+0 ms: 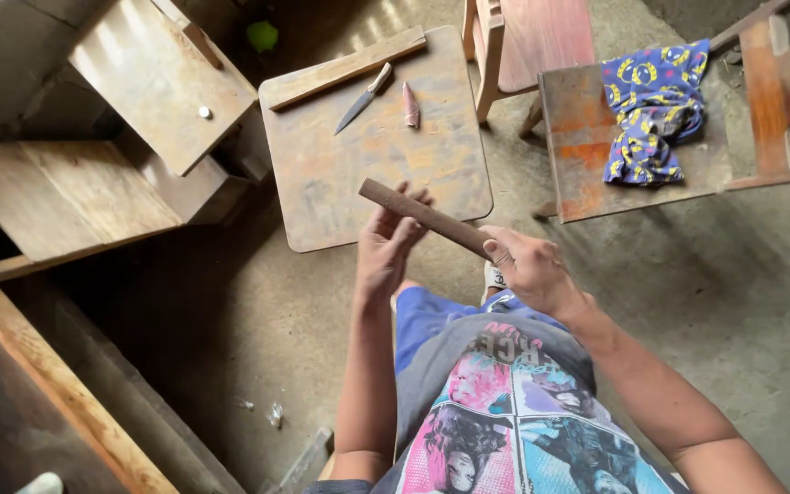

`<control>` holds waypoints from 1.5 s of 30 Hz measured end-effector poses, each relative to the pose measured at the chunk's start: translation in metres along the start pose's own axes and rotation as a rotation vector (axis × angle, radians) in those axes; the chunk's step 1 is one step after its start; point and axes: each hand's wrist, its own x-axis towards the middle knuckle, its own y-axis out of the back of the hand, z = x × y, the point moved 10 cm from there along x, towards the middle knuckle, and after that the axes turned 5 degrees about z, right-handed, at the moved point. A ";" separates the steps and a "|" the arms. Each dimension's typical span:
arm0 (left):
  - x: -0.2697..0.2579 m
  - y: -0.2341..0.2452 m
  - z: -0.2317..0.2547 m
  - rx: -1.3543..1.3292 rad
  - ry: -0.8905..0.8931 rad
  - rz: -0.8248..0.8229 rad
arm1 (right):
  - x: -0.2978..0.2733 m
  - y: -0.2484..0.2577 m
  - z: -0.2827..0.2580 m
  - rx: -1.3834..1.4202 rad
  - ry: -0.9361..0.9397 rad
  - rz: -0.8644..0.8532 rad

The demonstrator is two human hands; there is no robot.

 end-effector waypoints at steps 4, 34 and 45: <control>0.023 0.000 -0.016 0.038 -0.042 0.133 | 0.032 -0.013 0.010 0.202 -0.108 -0.292; 0.159 0.099 0.005 0.599 0.044 1.273 | 0.283 -0.238 0.087 0.541 -0.165 -0.715; 0.151 0.131 -0.008 1.451 -0.251 1.243 | 0.339 -0.194 -0.024 0.319 1.069 -0.475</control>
